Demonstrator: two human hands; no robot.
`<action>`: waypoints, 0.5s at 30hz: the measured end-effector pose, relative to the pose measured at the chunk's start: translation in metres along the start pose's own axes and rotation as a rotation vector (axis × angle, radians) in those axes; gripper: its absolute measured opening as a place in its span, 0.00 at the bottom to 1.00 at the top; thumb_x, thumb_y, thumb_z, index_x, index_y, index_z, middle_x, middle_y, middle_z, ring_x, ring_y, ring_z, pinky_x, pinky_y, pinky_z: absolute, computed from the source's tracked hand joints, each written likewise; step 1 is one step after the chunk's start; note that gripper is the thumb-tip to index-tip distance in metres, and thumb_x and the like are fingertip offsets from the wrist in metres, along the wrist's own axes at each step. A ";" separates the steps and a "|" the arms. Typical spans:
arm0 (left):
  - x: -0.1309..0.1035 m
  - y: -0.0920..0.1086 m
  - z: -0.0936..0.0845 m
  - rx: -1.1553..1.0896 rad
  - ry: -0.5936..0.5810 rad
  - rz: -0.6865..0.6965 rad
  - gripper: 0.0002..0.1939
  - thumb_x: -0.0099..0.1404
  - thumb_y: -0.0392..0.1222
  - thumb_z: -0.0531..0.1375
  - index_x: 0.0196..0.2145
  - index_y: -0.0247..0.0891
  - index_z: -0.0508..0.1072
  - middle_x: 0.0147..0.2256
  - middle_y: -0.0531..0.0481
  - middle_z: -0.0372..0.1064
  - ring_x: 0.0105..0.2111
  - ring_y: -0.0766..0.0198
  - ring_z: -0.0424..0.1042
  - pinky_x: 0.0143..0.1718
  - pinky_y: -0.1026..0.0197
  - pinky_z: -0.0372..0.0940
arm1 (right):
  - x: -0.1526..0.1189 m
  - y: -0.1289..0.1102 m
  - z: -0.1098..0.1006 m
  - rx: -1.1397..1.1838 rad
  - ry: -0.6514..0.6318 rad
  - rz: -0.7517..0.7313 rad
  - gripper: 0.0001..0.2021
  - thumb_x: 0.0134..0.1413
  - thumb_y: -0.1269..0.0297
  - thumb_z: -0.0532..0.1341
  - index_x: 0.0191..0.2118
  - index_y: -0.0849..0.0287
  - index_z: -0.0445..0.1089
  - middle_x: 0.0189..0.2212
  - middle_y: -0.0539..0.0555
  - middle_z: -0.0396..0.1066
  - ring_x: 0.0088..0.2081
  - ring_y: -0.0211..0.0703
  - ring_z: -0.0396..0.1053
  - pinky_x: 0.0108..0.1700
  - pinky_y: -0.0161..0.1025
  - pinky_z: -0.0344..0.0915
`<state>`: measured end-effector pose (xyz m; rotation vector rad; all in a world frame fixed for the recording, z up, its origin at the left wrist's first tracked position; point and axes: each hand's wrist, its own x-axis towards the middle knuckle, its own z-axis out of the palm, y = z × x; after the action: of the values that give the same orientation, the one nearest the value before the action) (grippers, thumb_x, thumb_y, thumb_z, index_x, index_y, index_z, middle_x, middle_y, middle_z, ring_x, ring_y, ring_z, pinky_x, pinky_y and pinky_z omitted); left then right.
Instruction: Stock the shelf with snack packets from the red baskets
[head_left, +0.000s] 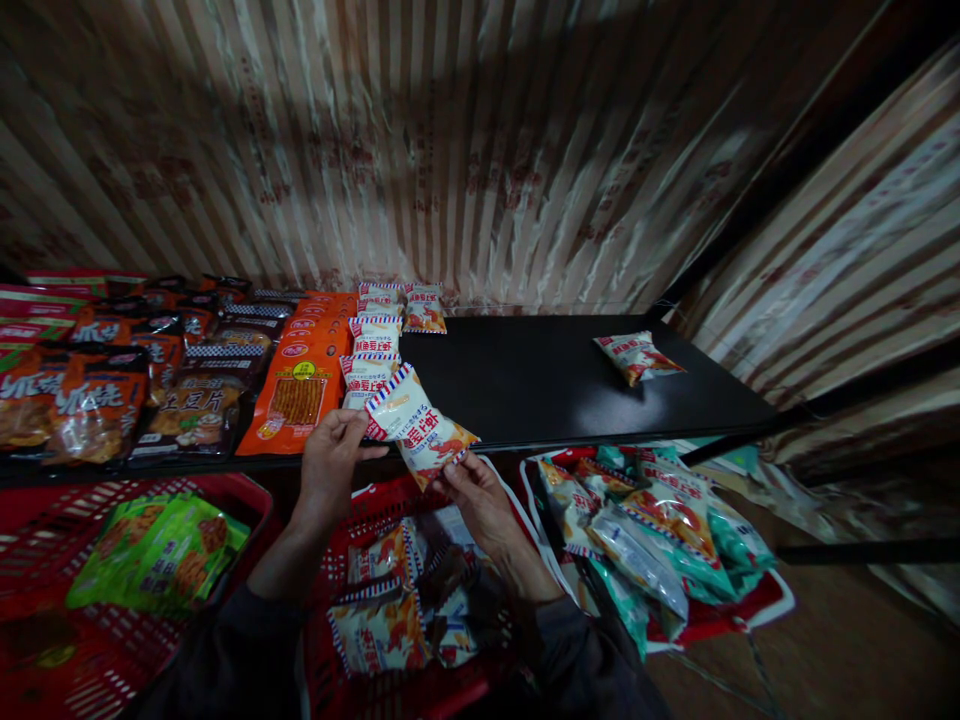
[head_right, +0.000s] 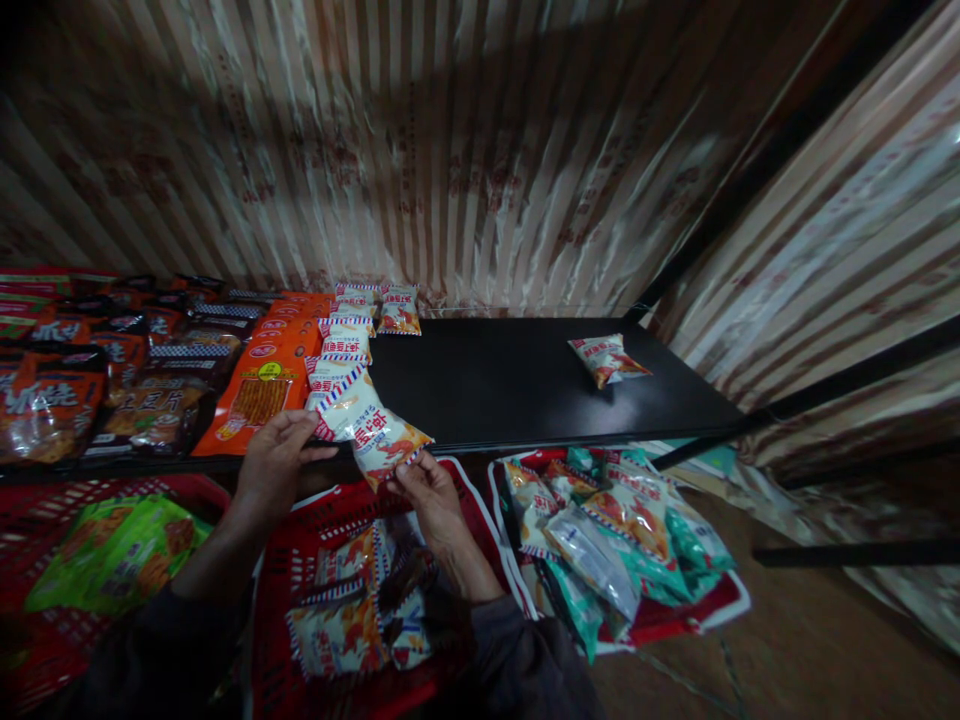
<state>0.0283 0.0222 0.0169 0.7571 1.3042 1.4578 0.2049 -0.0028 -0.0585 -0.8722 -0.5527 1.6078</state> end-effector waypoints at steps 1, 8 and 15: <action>0.000 0.000 0.000 0.007 0.001 0.007 0.21 0.46 0.52 0.67 0.28 0.33 0.68 0.28 0.53 0.67 0.29 0.68 0.68 0.24 0.65 0.72 | 0.000 0.000 0.000 -0.005 0.003 -0.005 0.13 0.36 0.64 0.75 0.31 0.58 0.75 0.27 0.48 0.75 0.27 0.34 0.70 0.33 0.32 0.71; 0.001 -0.003 -0.002 0.008 -0.011 0.026 0.19 0.47 0.51 0.66 0.28 0.33 0.68 0.27 0.53 0.66 0.28 0.68 0.67 0.23 0.66 0.72 | -0.001 -0.001 0.002 -0.035 0.003 -0.033 0.14 0.37 0.62 0.74 0.33 0.57 0.76 0.29 0.49 0.76 0.29 0.35 0.71 0.32 0.31 0.72; 0.000 0.002 -0.001 0.013 0.009 0.029 0.19 0.46 0.51 0.67 0.27 0.34 0.68 0.27 0.53 0.67 0.28 0.67 0.69 0.22 0.66 0.71 | 0.001 0.002 0.001 -0.078 -0.009 -0.052 0.13 0.38 0.62 0.74 0.33 0.57 0.76 0.30 0.50 0.76 0.28 0.36 0.71 0.29 0.31 0.71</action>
<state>0.0270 0.0221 0.0186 0.7818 1.3151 1.4787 0.2030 -0.0025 -0.0597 -0.9020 -0.6429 1.5523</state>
